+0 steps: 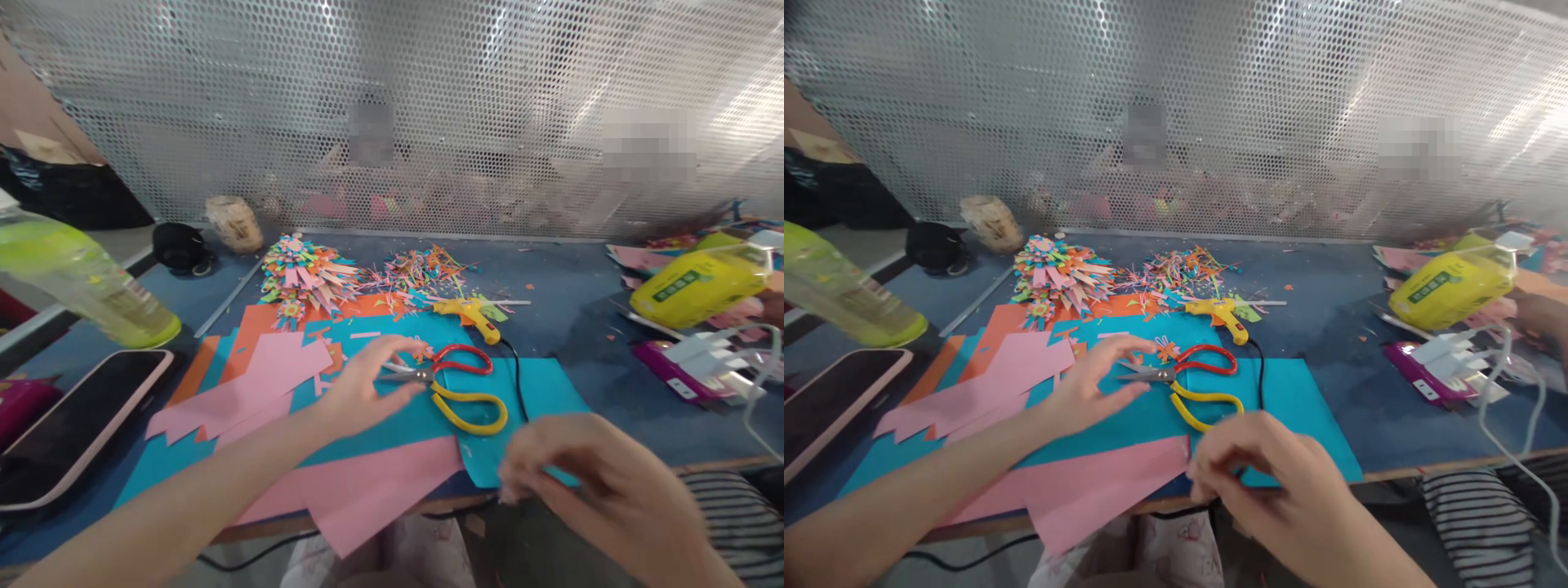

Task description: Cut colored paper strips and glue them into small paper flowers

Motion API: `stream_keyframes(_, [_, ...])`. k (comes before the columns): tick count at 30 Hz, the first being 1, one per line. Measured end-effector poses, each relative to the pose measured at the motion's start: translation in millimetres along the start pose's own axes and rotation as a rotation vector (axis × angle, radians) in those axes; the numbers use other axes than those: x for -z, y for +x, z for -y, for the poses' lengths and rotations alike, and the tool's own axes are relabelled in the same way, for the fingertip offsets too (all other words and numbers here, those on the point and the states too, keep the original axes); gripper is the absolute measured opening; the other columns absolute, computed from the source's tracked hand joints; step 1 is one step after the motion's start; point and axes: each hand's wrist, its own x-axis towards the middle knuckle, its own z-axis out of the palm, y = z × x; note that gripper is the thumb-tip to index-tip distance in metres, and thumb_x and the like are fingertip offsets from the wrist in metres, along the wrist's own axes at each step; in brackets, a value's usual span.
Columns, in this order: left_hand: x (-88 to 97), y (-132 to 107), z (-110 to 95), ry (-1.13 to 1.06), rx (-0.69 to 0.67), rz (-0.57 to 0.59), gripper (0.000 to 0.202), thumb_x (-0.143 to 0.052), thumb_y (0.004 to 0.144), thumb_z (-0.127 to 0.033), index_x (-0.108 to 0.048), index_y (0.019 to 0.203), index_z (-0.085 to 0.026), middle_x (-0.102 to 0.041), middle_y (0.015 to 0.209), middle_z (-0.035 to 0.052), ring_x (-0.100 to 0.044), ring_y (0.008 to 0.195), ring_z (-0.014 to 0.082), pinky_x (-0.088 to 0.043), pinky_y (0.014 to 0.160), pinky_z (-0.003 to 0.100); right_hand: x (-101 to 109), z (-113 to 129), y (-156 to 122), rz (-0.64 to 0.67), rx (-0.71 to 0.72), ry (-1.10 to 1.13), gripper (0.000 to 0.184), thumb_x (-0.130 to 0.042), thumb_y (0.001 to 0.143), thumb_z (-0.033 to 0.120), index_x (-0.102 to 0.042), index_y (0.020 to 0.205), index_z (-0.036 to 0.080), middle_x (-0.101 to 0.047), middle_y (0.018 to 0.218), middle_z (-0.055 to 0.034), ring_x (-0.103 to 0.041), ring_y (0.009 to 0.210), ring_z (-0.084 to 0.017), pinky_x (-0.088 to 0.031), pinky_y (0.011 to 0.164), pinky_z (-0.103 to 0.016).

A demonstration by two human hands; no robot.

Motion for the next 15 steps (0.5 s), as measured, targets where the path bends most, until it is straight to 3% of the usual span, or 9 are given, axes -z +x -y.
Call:
stream_keyframes(2, [-11.2, -5, -16, -0.133, 0.004, 0.188, 0.06, -0.066, 0.068, -0.031, -0.043, 0.123, -0.023, -0.046, 0.129, 0.0092, -0.048, 0.112, 0.0223, -0.045, 0.088, 0.035, -1, 12, 51, 0.044, 0.0, 0.025, 0.016, -0.05, 0.082, 0.015, -0.055, 0.094, 0.025, -0.063, 0.084, 0.0, -0.061, 0.076, -0.011, -0.052, 0.068, -0.022])
stream_keyframes(3, [-16.3, -7, -22, -0.214, 0.037, 0.246, 0.059, -0.066, 0.068, -0.031, -0.044, 0.122, -0.022, -0.047, 0.128, 0.0095, -0.05, 0.111, 0.0221, -0.046, 0.088, 0.035, -2, 13, 71, 0.044, 0.016, 0.011, 0.015, -0.05, 0.082, 0.015, -0.056, 0.092, 0.024, -0.064, 0.085, -0.0003, -0.062, 0.077, -0.012, -0.051, 0.07, -0.022])
stream_keyframes(6, [-20.2, -6, -27, -0.448, 0.198, 0.282, 0.027, -0.049, 0.082, -0.031, -0.058, 0.103, -0.018, -0.067, 0.096, 0.0077, -0.063, 0.088, 0.0178, -0.051, 0.079, 0.032, -3, -2, 107, -0.113, 0.01, -0.082, 0.014, -0.047, 0.084, 0.019, -0.059, 0.091, 0.022, -0.065, 0.089, -0.0034, -0.062, 0.08, -0.014, -0.052, 0.072, -0.026])
stream_keyframes(8, [-10.0, -1, -22, -0.403, 0.286, 0.123, 0.023, -0.049, 0.082, -0.032, -0.063, 0.095, -0.018, -0.07, 0.084, 0.005, -0.065, 0.08, 0.0182, -0.053, 0.073, 0.031, -2, -18, 118, -0.161, 0.005, -0.192, 0.018, -0.045, 0.084, 0.02, -0.061, 0.092, 0.022, -0.065, 0.09, -0.0046, -0.061, 0.084, -0.016, -0.051, 0.075, -0.03])
stream_keyframes(12, [22.3, 11, -8, 0.014, 0.241, -0.335, 0.017, -0.057, 0.076, -0.035, -0.068, 0.08, -0.023, -0.07, 0.085, 0.0002, -0.064, 0.083, 0.0198, -0.051, 0.077, 0.032, -5, -34, 134, -0.058, -0.051, -0.203, 0.019, -0.047, 0.081, 0.022, -0.065, 0.089, 0.02, -0.063, 0.091, -0.0058, -0.06, 0.081, -0.016, -0.051, 0.068, -0.028])
stream_keyframes(15, [31.9, 14, 1, 0.099, 0.237, -0.374, 0.019, -0.056, 0.076, -0.035, -0.069, 0.086, -0.025, -0.07, 0.089, -0.0013, -0.064, 0.085, 0.02, -0.051, 0.078, 0.032, -16, -31, 145, 0.11, -0.102, 0.015, 0.022, -0.045, 0.082, 0.024, -0.063, 0.093, 0.018, -0.063, 0.086, -0.0052, -0.059, 0.066, -0.012, -0.05, 0.06, -0.024])
